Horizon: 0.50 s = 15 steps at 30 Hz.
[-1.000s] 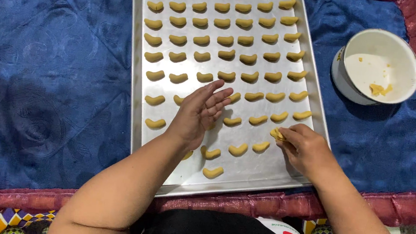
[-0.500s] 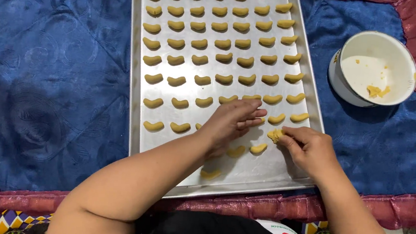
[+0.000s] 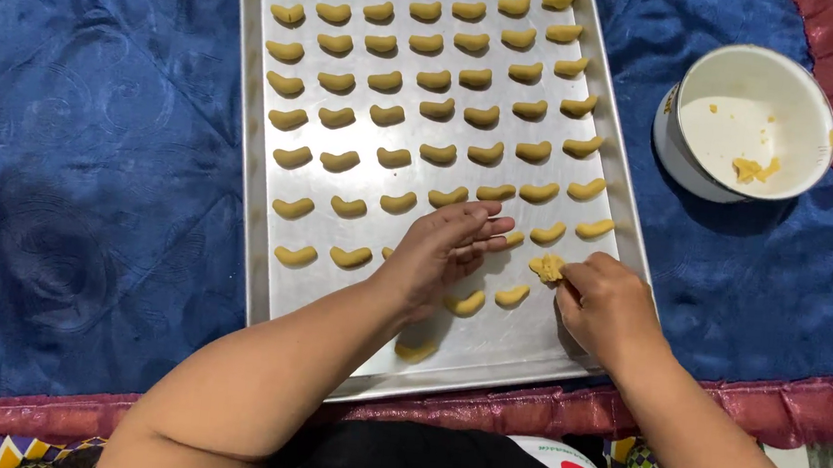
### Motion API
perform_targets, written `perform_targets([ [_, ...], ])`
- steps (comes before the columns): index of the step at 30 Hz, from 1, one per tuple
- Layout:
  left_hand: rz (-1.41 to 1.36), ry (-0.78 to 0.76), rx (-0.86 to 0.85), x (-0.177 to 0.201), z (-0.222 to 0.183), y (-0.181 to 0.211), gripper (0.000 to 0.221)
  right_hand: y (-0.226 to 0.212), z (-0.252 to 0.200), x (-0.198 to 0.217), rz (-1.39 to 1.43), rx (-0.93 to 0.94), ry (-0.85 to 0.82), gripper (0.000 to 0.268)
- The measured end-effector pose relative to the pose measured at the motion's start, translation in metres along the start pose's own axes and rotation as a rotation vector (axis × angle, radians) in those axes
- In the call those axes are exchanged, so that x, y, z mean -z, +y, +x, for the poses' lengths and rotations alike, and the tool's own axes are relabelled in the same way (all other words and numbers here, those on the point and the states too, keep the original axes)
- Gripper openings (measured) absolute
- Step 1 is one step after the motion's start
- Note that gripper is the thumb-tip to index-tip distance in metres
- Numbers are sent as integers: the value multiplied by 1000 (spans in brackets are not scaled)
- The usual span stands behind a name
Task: Shaping dough into crescent cookies, arranging them on a tray, and placing the tray in an industrial oven.
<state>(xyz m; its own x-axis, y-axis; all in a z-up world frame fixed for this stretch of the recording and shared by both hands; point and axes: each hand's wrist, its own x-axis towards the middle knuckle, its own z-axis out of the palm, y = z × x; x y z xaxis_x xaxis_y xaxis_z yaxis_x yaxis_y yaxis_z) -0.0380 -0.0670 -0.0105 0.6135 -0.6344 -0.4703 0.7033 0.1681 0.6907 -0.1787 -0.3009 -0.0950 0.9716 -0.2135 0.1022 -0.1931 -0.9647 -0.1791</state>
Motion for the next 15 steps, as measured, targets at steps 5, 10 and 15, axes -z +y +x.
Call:
perform_targets([
  [5, -31, -22, -8, 2, 2, -7, 52, -12, 30, 73, 424, -200, -290, 28],
  [10, -148, -115, -18, 1, 7, -18, 60, -38, 35, 81, 1130, -100, -271, 37],
  [15, -332, -235, 32, 0, 21, -44, 84, -98, 43, 65, 1016, 176, -7, 23],
])
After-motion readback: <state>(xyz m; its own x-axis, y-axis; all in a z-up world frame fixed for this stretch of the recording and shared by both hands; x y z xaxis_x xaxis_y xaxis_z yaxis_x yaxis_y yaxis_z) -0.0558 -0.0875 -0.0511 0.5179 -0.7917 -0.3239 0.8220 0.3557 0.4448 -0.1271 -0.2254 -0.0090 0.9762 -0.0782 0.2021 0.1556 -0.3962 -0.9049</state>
